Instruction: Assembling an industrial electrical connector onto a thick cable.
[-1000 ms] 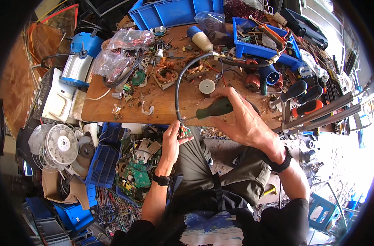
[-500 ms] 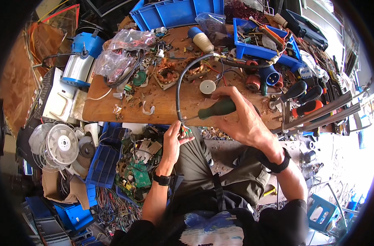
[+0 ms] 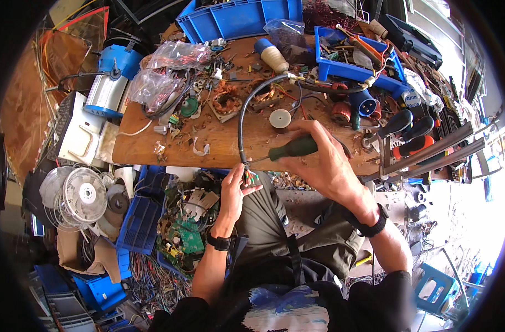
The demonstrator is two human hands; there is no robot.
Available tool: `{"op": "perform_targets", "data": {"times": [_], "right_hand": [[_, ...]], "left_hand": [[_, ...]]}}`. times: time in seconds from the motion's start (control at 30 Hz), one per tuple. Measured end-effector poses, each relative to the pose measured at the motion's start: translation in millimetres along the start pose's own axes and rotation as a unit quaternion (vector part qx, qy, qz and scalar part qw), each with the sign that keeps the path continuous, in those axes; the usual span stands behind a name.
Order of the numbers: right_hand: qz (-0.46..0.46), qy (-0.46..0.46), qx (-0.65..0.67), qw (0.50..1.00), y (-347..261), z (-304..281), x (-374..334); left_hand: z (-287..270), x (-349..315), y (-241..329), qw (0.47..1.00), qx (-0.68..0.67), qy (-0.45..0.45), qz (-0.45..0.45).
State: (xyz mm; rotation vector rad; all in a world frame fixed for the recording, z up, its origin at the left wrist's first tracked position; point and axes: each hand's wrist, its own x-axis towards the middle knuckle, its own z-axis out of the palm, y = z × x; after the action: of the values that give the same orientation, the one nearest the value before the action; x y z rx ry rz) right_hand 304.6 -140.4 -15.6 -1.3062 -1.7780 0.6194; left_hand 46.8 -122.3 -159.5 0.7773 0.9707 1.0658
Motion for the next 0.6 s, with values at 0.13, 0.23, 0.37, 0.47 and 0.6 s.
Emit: {"op": "perform_targets", "data": {"times": [0.13,0.23,0.37,0.47,0.6], "right_hand": [[-0.023,0.020,0.017,0.999,-2.1,0.1,-1.0],[0.012,0.003,-0.006,1.000,-3.1,0.0,-2.7],[0.015,0.018,0.030,0.999,-2.2,1.0,-4.5],[0.002,0.020,0.009,1.000,-0.9,1.4,-5.2],[-0.010,0.026,0.009,1.000,0.2,1.7,-6.1]], "left_hand": [[-0.8,-0.2,0.7,1.000,0.001,-0.005,0.000],[-0.9,-0.2,0.1,1.000,0.001,-0.008,0.001],[-0.4,0.3,-0.6,1.000,0.002,-0.005,-0.002],[-0.1,0.0,-0.9,1.000,0.003,-0.002,-0.001],[0.1,0.6,-1.3,1.000,0.000,-0.001,-0.002]]}}
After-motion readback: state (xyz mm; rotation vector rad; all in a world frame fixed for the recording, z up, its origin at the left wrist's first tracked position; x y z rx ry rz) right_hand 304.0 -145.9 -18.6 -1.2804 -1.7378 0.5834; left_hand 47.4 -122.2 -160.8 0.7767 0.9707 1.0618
